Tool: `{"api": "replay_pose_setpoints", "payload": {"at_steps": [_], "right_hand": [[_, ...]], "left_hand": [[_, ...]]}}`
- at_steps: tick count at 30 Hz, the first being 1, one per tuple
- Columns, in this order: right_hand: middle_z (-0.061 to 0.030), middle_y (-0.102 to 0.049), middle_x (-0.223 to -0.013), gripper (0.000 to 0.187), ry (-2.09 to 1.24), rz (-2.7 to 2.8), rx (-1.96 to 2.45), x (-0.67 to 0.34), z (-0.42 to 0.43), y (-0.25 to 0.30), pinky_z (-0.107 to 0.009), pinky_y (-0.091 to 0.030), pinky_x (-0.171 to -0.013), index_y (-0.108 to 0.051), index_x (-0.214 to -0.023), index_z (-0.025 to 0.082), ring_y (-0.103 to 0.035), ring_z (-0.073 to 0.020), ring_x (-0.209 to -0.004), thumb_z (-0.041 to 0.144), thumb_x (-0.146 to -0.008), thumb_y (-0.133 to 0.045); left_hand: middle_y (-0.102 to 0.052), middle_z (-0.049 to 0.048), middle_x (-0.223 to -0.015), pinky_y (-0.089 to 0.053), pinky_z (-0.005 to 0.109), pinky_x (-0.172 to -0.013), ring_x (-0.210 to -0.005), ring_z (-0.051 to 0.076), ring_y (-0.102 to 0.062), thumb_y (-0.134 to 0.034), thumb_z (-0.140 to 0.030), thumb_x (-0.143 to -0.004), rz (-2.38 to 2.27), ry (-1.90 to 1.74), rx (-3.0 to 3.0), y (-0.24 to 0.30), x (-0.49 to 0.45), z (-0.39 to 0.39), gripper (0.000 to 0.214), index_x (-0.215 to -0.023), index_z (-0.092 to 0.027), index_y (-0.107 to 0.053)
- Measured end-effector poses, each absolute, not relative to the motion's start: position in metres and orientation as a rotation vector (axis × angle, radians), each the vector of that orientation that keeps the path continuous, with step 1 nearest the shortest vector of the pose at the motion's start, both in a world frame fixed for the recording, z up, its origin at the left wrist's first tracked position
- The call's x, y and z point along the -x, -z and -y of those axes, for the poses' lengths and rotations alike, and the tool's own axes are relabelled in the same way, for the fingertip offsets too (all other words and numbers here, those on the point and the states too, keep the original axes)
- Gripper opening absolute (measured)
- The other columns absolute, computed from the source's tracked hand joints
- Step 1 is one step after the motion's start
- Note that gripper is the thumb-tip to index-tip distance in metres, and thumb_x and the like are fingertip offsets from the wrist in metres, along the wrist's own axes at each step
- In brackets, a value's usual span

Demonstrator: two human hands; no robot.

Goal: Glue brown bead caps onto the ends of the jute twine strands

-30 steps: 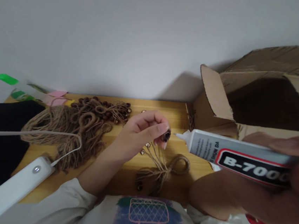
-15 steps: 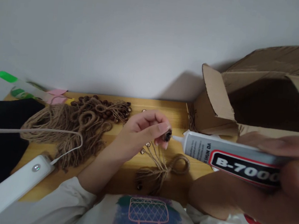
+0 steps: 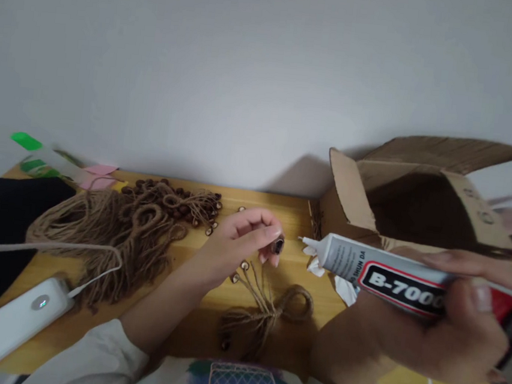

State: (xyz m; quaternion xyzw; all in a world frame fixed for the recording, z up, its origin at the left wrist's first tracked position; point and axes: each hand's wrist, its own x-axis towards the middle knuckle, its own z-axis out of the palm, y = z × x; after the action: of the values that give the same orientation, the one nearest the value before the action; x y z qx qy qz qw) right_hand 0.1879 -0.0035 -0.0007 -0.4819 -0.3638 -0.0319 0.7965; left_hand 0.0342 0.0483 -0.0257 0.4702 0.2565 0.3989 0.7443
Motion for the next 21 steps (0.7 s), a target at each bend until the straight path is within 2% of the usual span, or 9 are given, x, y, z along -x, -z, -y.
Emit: {"api": "replay_pose_setpoints", "payload": {"at_steps": [3, 7, 11, 16, 19, 21], "right_hand": [[-0.0019, -0.054, -0.064, 0.017, 0.162, 0.754, 0.852, -0.193, -0.002, -0.005, -0.029, -0.030, -0.043, -0.063, -0.064, 0.017, -0.048, -0.0123, -0.052, 0.015, -0.075, -0.050], [-0.0018, -0.053, -0.058, 0.016, 0.001, 0.772, 0.751, -0.199, -0.005, -0.008, -0.028, -0.026, -0.038, -0.066, -0.065, 0.018, -0.045, -0.0133, -0.048, 0.014, -0.070, -0.050], [-0.0023, -0.053, -0.060, 0.015, -0.057, 0.796, 0.744, -0.197, -0.004, -0.007, -0.027, -0.029, -0.040, -0.065, -0.065, 0.019, -0.045, -0.0143, -0.051, 0.017, -0.071, -0.052], [-0.0026, -0.052, -0.063, 0.011, -0.089, 0.774, 0.745, -0.185, -0.003, -0.006, -0.026, -0.031, -0.043, -0.062, -0.061, 0.018, -0.044, -0.0132, -0.053, 0.018, -0.069, -0.054], [-0.0018, -0.053, -0.065, 0.009, -0.280, 0.753, 0.809, -0.182, -0.002, 0.000, -0.023, -0.034, -0.045, -0.063, -0.061, 0.018, -0.045, -0.0108, -0.055, 0.022, -0.068, -0.058], [-0.0004, -0.052, -0.064, 0.010, -0.467, 0.714, 0.880, -0.182, 0.001, 0.010, -0.021, -0.032, -0.042, -0.063, -0.061, 0.018, -0.044, -0.0090, -0.052, 0.026, -0.066, -0.062]], "left_hand": [[-0.059, -0.0008, -0.057, -0.038, 0.020, -0.051, -0.052, 0.008, -0.053, -0.067, -0.037, -0.079, -0.598, -0.891, -1.021, 0.022, -0.033, -0.047, 0.025, -0.076, -0.014, -0.059], [-0.061, 0.0002, -0.058, -0.040, 0.020, -0.052, -0.053, 0.009, -0.053, -0.069, -0.040, -0.077, -0.617, -1.008, -1.084, 0.015, -0.021, -0.056, 0.027, -0.077, -0.014, -0.061], [-0.062, 0.0004, -0.059, -0.039, 0.020, -0.052, -0.053, 0.008, -0.051, -0.070, -0.041, -0.075, -0.749, -1.178, -1.141, 0.022, 0.001, -0.066, 0.029, -0.074, -0.014, -0.061], [-0.063, 0.0005, -0.062, -0.040, 0.021, -0.057, -0.055, 0.008, -0.050, -0.071, -0.047, -0.070, -0.964, -0.915, -1.191, 0.067, 0.028, -0.051, 0.037, -0.080, -0.012, -0.063], [-0.066, 0.0017, -0.067, -0.040, 0.022, -0.057, -0.056, 0.009, -0.052, -0.072, -0.052, -0.066, -1.022, -0.750, -1.146, 0.103, 0.040, -0.038, 0.044, -0.085, -0.013, -0.064], [-0.067, 0.0018, -0.069, -0.039, 0.021, -0.055, -0.055, 0.008, -0.052, -0.073, -0.054, -0.063, -1.042, -0.706, -1.126, 0.123, 0.045, -0.032, 0.047, -0.085, -0.013, -0.064]]}}
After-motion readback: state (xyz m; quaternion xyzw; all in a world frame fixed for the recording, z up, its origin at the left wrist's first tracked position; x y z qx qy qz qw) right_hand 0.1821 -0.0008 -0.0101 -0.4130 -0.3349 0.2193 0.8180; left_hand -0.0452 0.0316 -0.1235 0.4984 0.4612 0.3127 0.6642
